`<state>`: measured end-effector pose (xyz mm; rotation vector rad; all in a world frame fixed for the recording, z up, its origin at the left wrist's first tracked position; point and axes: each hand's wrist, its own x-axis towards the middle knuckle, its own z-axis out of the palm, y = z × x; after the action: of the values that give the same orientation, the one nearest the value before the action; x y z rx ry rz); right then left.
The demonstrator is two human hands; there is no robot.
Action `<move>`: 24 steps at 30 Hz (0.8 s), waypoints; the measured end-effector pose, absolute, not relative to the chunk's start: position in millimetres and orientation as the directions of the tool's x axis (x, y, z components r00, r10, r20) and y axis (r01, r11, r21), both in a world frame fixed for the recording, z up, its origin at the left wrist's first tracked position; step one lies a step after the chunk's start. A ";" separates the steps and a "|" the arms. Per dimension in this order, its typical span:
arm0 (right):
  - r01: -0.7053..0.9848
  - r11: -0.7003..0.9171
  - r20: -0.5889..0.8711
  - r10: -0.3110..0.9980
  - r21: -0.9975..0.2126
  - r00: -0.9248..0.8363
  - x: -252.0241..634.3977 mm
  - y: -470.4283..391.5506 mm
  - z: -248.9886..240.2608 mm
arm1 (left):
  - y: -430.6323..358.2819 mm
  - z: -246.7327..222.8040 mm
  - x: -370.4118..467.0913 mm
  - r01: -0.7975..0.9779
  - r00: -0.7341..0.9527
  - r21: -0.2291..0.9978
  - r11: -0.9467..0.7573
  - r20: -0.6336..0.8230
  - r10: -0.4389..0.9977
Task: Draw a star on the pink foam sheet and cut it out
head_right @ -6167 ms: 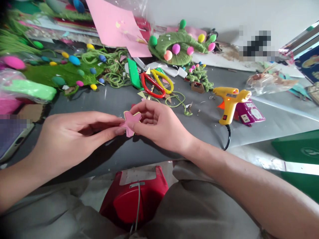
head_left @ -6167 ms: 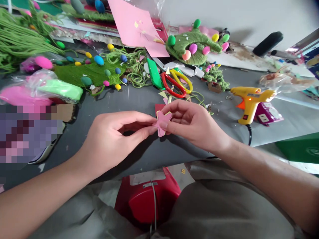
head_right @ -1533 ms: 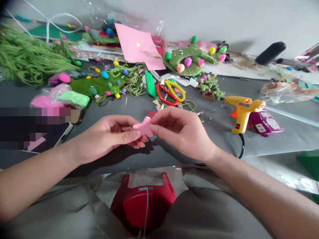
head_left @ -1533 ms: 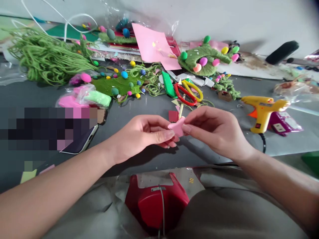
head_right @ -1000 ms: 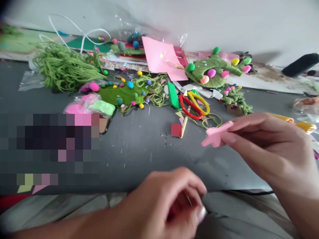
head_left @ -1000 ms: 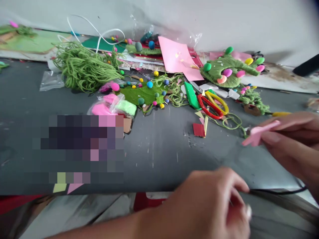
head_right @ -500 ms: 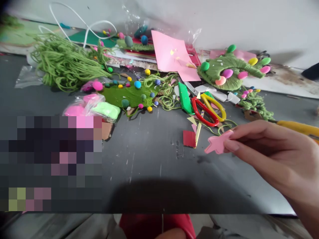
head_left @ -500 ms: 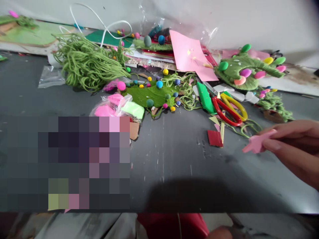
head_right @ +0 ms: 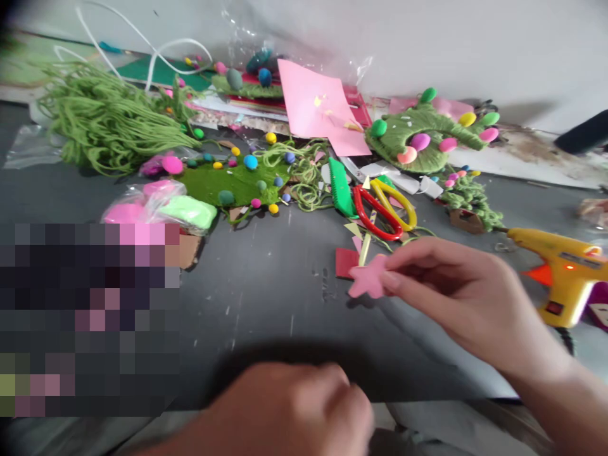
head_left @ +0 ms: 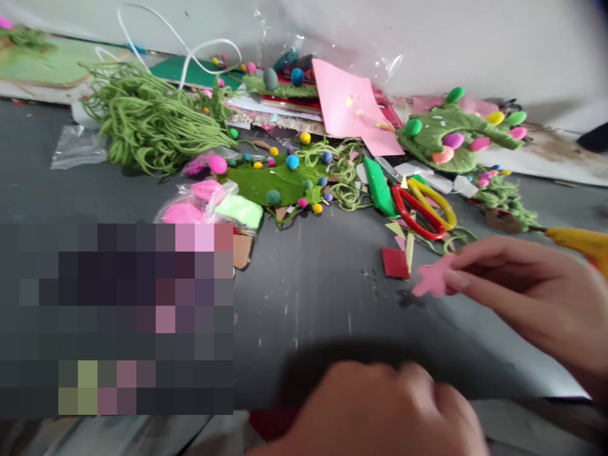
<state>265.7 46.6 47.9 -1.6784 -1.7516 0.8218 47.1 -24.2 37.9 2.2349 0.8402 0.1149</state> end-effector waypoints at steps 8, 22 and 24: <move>0.255 -0.108 -0.178 0.947 -0.961 -0.268 229.9 51.5 43.0 | 9.4 42.9 7.1 0.614 0.308 0.788 0.032 -0.277 0.910; 0.198 -0.132 -0.183 0.947 -0.971 -0.266 228.3 48.3 40.4 | 16.0 36.1 13.3 0.673 0.330 0.716 -0.186 -0.066 0.942; 0.190 -0.131 -0.180 0.946 -0.973 -0.271 228.7 48.2 38.9 | 15.7 36.3 13.6 0.684 0.340 0.693 -0.229 -0.025 0.940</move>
<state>228.7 48.2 38.9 -1.3058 -1.4767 1.4621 13.6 15.7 36.3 1.9960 1.4151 0.5409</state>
